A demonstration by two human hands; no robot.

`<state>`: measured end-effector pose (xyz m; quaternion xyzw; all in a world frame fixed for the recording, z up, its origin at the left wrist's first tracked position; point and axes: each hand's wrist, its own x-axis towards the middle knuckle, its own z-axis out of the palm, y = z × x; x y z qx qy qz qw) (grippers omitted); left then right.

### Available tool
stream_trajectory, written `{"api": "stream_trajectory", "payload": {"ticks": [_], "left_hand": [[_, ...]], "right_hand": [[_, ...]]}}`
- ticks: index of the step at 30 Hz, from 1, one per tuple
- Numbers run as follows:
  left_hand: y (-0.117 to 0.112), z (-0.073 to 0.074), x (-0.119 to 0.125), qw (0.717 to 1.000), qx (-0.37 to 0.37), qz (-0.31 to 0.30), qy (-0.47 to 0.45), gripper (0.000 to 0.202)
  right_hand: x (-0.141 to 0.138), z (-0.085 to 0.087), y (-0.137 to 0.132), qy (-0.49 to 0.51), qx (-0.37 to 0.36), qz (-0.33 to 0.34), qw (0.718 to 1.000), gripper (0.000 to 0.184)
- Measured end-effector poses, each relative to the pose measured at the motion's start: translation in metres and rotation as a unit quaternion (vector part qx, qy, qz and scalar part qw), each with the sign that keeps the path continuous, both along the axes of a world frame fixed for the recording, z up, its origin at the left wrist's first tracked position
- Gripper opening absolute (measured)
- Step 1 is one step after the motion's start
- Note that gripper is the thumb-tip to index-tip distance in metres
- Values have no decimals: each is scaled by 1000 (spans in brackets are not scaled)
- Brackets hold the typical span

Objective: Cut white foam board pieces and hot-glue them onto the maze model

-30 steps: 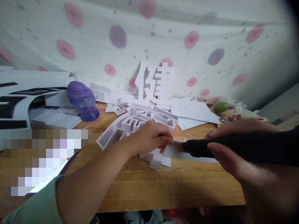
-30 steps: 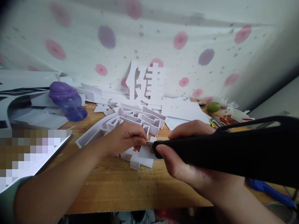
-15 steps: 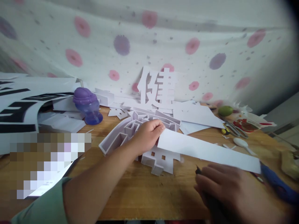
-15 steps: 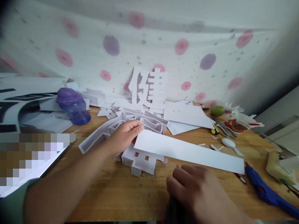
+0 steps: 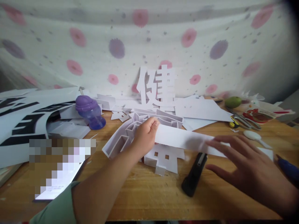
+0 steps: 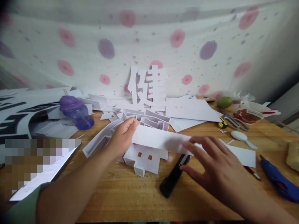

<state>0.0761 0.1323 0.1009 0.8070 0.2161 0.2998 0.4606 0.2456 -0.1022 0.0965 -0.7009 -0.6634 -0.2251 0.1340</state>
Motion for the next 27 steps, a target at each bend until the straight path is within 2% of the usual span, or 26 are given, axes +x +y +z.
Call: {"api": "stream_trajectory", "payload": {"ticks": [3, 6, 8, 11, 14, 19, 22, 27], "left_hand": [[0, 0, -1, 999, 27, 22, -31, 26], [0, 0, -3, 997, 30, 40, -66, 29], [1, -2, -3, 996, 10, 38, -82, 35], [3, -4, -3, 994, -71, -5, -82, 45], [1, -6, -2, 980, -165, -37, -105, 48], [-8, -2, -1, 924, -330, -83, -175, 52], [-9, -1, -2, 901, -376, -119, -181, 53], [-6, -2, -5, 881, -391, -201, -173, 54]], "right_hand": [[22, -12, 4, -4, -21, -34, 999, 63], [34, -22, 8, 19, -16, -23, 999, 64], [35, -22, 9, 22, 12, -10, 1000, 61], [32, -16, 8, 20, 39, 11, 999, 58], [32, -15, 8, 43, 35, 21, 998, 62], [34, -21, 11, 73, 23, 25, 997, 70], [35, -23, 12, 66, 27, 23, 997, 70], [38, -27, 11, 65, 5, 6, 998, 73]]}}
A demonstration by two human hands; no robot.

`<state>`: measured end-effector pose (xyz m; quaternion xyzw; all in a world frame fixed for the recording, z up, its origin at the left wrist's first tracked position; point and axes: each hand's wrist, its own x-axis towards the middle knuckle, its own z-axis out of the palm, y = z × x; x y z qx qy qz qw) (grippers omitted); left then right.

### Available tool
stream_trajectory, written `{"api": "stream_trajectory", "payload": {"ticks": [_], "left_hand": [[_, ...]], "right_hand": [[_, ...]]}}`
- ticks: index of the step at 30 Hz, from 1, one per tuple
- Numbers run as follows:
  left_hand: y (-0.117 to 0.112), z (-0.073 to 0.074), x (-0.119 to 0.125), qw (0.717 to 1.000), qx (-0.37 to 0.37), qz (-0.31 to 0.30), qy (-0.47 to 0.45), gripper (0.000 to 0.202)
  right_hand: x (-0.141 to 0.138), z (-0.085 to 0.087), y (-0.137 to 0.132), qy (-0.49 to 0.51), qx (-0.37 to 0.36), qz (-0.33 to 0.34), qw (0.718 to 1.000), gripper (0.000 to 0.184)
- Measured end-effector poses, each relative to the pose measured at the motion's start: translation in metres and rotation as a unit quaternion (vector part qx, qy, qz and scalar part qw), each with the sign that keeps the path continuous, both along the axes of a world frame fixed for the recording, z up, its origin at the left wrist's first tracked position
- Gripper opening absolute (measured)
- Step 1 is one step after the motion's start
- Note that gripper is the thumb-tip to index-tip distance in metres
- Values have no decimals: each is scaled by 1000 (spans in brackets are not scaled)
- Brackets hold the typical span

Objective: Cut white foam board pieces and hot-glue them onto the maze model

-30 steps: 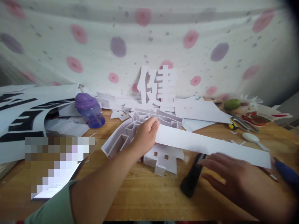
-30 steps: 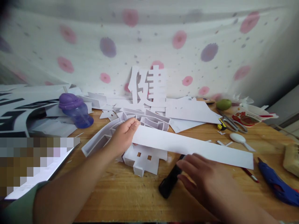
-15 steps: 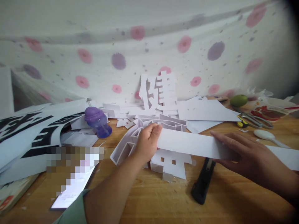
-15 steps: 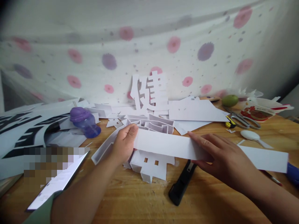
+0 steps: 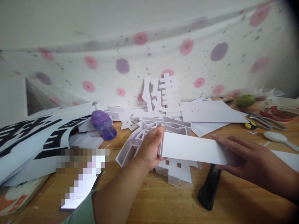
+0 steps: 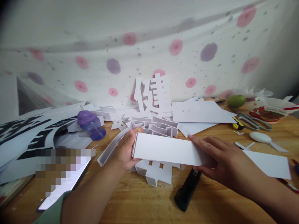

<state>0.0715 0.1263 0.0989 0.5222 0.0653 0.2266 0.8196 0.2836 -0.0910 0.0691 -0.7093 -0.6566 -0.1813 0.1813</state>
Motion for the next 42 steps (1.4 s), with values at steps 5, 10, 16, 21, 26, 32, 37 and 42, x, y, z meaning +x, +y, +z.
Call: {"api": "stream_trajectory", "payload": {"ticks": [5, 10, 16, 21, 26, 32, 37, 42], "left_hand": [[-3, 7, -1, 998, -25, 64, -9, 51], [15, 17, 1, 982, 0, 190, -24, 50], [26, 5, 5, 945, 222, 222, 91, 46], [33, -1, 4, 909, 343, 130, 196, 38], [39, 3, 5, 890, 396, 135, 181, 25], [31, 6, 1, 896, 383, 58, 219, 23], [23, 6, 1, 878, 404, -6, 258, 18], [25, 4, 6, 802, 542, 27, 248, 23]], "right_hand": [[-8, 0, 0, 19, -7, -6, 1000, 71], [-4, 13, -2, 15, 28, -44, 999, 69], [44, 17, 6, 20, 2, -100, 995, 58], [57, 14, 32, 53, -46, -74, 995, 59], [40, 21, 81, 51, -84, 0, 995, 64], [19, 18, 129, 69, -117, 88, 987, 66], [10, 14, 140, 85, -101, 112, 985, 63], [7, 19, 95, 77, -79, 81, 991, 56]]}}
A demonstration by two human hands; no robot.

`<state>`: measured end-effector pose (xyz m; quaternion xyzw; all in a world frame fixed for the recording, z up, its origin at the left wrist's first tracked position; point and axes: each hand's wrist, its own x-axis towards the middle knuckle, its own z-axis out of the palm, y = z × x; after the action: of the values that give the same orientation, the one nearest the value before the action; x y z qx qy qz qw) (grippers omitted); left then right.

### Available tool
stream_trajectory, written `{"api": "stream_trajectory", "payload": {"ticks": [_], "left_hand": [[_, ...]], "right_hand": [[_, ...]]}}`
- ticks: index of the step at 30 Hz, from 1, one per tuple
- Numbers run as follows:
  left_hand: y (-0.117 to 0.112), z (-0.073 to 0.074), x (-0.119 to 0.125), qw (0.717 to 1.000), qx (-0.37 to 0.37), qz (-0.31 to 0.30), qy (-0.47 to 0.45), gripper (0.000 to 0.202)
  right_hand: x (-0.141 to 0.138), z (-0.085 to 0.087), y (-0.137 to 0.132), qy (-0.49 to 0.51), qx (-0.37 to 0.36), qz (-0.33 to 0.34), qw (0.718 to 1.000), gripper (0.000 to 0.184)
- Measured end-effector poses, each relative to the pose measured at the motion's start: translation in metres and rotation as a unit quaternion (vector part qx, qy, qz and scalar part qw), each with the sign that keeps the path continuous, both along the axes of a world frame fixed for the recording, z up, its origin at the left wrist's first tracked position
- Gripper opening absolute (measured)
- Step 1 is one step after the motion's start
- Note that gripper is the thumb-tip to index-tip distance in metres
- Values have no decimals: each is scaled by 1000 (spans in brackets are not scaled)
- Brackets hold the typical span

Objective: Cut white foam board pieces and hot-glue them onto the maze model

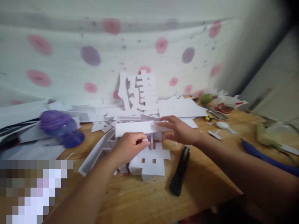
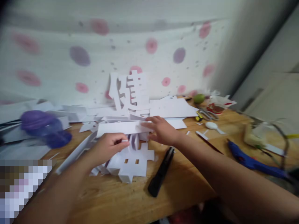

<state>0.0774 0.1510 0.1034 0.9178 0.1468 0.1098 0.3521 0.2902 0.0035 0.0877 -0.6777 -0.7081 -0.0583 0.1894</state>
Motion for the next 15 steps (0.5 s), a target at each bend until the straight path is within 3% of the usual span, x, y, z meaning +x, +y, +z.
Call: {"api": "stream_trajectory", "payload": {"ticks": [4, 7, 11, 15], "left_hand": [[4, -4, 4, 1000, 17, -24, 4, 24], [3, -6, 5, 999, 25, -22, 9, 26], [-2, -4, 4, 999, 45, -12, 28, 25], [-4, -3, 3, 998, 49, 9, 29, 19]], "right_hand": [[-3, -2, -68, 8, -39, -13, 999, 31], [-1, -7, -110, 21, -79, -28, 996, 23], [20, -13, -136, 27, -102, -109, 988, 21], [60, -8, -160, -1, -114, -223, 968, 25]]}}
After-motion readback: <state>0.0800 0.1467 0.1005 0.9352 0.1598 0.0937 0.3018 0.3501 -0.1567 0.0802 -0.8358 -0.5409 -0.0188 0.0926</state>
